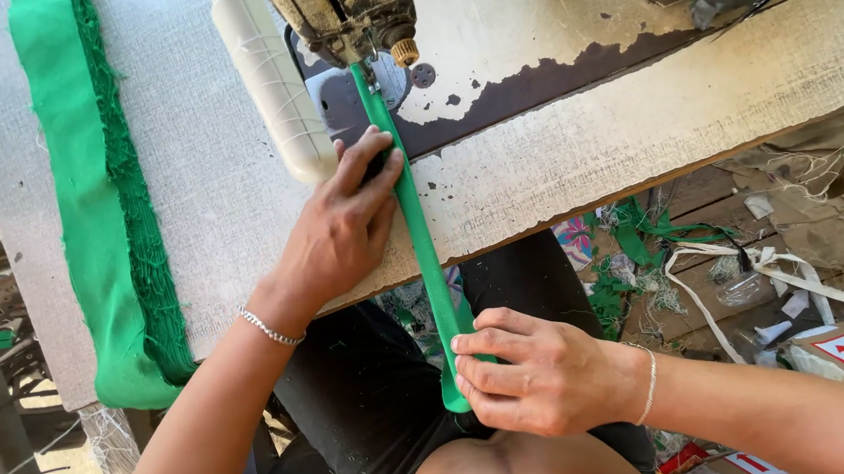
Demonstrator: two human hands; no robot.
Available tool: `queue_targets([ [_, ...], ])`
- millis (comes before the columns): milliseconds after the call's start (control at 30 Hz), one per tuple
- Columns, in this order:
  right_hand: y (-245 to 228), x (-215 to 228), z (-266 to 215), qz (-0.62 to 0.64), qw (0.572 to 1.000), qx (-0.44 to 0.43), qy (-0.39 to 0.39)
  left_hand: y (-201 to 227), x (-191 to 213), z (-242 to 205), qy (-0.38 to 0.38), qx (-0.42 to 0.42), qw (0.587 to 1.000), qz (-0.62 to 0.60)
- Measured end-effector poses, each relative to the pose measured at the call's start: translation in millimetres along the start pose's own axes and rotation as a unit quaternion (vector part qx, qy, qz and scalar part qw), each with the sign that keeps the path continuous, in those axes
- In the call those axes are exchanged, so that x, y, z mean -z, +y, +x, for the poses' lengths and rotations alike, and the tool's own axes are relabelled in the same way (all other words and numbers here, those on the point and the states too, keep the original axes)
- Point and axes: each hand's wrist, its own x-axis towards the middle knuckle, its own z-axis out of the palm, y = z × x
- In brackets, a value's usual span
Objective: Folding and aligning green fabric strips through a sewing machine guide
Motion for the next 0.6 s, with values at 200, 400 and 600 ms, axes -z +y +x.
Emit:
queue_targets([
  [200,7,-34,-28,-0.005,1.0,-0.02,0.001,33,-11,-41,-0.068,-0.038,0.996,0.035],
  [400,4,-17,-14,0.002,1.0,-0.002,-0.01,53,-14,-66,-0.071,-0.093,0.991,0.058],
  [600,-3,-8,2,-0.031,0.999,0.005,0.011,60,-21,-31,0.196,-0.153,0.956,0.156],
])
